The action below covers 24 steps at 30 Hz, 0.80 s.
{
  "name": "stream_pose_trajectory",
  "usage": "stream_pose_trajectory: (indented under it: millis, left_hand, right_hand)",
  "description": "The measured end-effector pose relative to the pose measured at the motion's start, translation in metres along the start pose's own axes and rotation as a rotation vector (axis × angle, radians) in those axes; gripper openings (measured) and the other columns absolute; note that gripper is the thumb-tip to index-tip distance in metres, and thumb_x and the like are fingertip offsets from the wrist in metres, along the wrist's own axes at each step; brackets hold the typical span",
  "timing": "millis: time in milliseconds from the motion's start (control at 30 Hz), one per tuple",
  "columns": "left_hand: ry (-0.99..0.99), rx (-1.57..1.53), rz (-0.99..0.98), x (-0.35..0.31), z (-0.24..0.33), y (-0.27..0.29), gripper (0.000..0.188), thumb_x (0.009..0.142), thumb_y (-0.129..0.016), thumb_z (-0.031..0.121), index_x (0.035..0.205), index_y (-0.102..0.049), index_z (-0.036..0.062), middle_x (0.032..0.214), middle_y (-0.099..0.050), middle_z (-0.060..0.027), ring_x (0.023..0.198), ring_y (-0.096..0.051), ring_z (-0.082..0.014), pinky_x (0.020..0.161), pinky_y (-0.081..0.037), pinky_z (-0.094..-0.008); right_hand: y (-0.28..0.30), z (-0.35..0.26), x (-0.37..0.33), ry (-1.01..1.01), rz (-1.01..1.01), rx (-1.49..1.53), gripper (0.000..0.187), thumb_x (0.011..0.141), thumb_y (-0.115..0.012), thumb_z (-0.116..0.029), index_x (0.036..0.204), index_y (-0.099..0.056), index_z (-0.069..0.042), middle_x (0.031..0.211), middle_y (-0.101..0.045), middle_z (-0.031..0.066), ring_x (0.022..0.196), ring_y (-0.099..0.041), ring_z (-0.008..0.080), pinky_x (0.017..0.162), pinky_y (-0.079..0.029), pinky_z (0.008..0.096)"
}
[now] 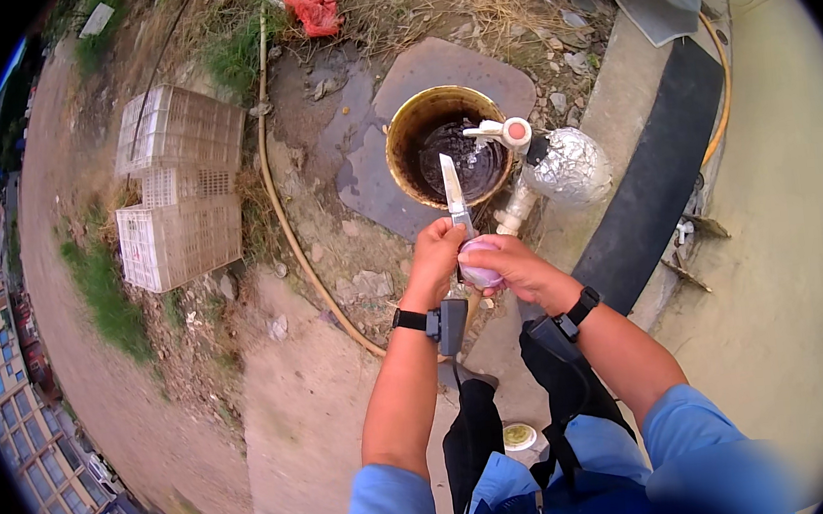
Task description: The person peels an onion by hand using a knife and then rinses it in a bucket of water.
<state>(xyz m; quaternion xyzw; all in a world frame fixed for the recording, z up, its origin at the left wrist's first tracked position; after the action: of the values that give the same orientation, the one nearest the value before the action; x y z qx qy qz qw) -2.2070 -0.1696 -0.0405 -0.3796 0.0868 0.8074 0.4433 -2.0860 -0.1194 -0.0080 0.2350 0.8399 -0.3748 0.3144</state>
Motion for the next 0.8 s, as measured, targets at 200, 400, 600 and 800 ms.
stream_pose_trajectory:
  millis: [200, 400, 600, 800]
  left_hand:
    - [-0.255, -0.324, 0.337, -0.017, 0.023, 0.057, 0.013, 0.1, -0.049, 0.011, 0.105, -0.056, 0.0008, 0.092, -0.066, -0.0113, 0.08, -0.068, -0.0207, 0.074, -0.056, -0.0333]
    - [-0.248, -0.313, 0.314, -0.057, 0.042, 0.083, 0.015, 0.101, -0.049, 0.018, 0.098, -0.054, 0.0035, 0.084, -0.062, -0.0086, 0.07, -0.063, -0.0188, 0.073, -0.056, -0.0351]
    - [-0.242, -0.277, 0.374, -0.088, 0.041, 0.081, 0.017, 0.098, -0.058, 0.018, 0.086, -0.05, 0.0109, 0.068, -0.048, 0.001, 0.058, -0.047, -0.0106, 0.059, -0.049, -0.0304]
    - [-0.295, -0.25, 0.284, -0.091, 0.06, 0.054, 0.013, 0.096, -0.063, 0.02, 0.093, -0.058, 0.0091, 0.073, -0.056, -0.001, 0.059, -0.051, -0.0099, 0.058, -0.05, -0.0288]
  right_hand:
    - [0.011, -0.027, 0.024, 0.089, 0.138, 0.429, 0.038, 0.089, -0.072, -0.042, 0.109, -0.06, -0.011, 0.094, -0.066, 0.0049, 0.081, -0.068, 0.0179, 0.055, -0.052, 0.0252]
    - [0.044, -0.067, 0.097, 0.26, 0.102, 0.906, 0.039, 0.095, -0.063, -0.042, 0.112, -0.057, -0.007, 0.096, -0.065, 0.0125, 0.086, -0.068, 0.0296, 0.06, -0.058, 0.0323]
    - [0.049, -0.09, 0.099, 0.45, 0.173, 0.704, 0.033, 0.094, -0.067, -0.036, 0.116, -0.059, -0.014, 0.103, -0.063, 0.0085, 0.088, -0.066, 0.0264, 0.064, -0.058, 0.0335]
    - [0.031, -0.103, 0.068, 0.453, 0.401, 0.399, 0.045, 0.085, -0.079, -0.033, 0.118, -0.058, -0.011, 0.106, -0.062, 0.0041, 0.09, -0.064, 0.018, 0.064, -0.058, 0.0324]
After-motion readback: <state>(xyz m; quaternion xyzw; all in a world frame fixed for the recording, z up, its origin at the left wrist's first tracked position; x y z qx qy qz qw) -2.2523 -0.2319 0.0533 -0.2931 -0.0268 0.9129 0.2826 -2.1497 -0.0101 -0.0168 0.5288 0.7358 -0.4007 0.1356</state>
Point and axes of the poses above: each hand's wrist, its own x-axis towards the middle knuckle, its own y-axis out of the back of the hand, z = x × y, the point moved 6 cm from there along x, towards the middle knuckle
